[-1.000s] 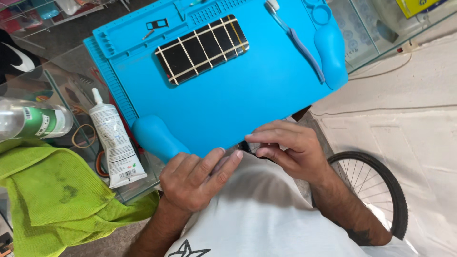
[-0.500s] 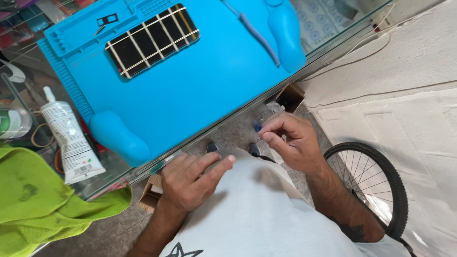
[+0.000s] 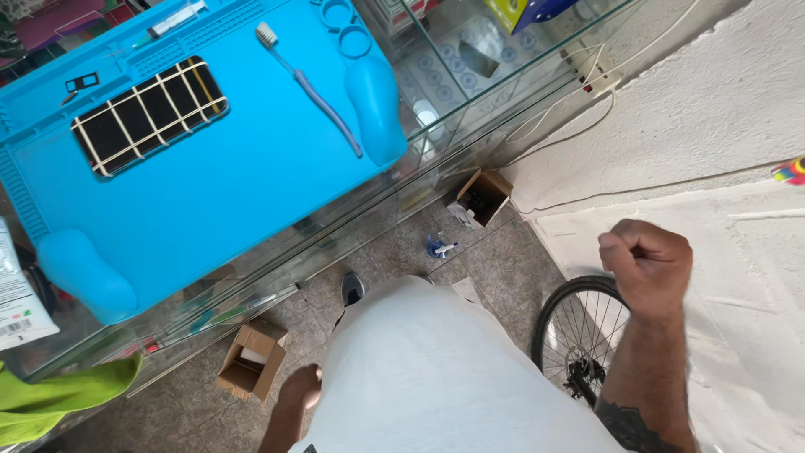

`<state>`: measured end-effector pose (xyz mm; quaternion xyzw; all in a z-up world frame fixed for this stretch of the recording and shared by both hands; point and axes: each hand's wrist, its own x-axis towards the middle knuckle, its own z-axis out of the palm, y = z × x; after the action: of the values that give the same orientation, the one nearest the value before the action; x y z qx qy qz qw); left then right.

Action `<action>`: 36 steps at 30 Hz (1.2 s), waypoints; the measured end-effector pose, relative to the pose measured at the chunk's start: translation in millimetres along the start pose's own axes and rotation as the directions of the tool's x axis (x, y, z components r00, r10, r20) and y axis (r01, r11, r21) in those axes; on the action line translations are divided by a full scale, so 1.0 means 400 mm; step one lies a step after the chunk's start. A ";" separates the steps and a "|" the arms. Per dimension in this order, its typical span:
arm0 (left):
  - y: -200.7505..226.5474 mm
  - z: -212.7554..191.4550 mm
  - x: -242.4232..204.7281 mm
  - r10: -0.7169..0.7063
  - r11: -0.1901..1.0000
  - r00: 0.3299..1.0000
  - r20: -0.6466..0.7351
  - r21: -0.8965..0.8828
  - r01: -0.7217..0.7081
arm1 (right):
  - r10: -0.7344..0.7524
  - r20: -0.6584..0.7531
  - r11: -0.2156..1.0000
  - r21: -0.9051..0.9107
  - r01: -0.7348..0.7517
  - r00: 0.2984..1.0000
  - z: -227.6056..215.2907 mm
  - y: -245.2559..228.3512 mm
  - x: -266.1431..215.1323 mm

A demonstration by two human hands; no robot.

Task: The person cleans a blue workstation mat using a toothbrush and a tube of white paste. They scrub the surface of the mat and the edges, then place a metal grid on the mat and continue to clean around it.

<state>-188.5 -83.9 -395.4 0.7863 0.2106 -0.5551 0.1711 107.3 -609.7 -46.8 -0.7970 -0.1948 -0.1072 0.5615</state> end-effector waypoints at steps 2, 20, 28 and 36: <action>0.008 0.086 -0.011 -0.106 0.840 0.988 0.115 -0.521 0.151 | 0.061 0.059 0.998 -0.010 -0.060 0.996 -0.081 0.023 0.001; 0.155 -0.237 -0.118 -0.026 0.984 0.948 -0.318 -0.173 -0.031 | 0.013 0.144 0.815 -0.575 0.073 0.989 0.192 0.042 0.179; 0.152 -0.479 -0.300 0.312 0.843 0.653 -0.690 -0.116 -0.526 | -0.178 0.014 0.874 -0.457 0.165 0.984 0.301 -0.030 0.308; 0.079 -0.535 -0.284 0.421 0.807 0.507 -0.752 0.054 -0.589 | -0.204 0.298 0.785 -0.520 0.338 0.933 0.465 -0.131 0.632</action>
<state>-34.3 -19.2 -217.4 0.9439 0.0779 -0.0910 0.3079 303.5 -372.0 31.9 -0.8970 -0.3299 -0.1484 0.2541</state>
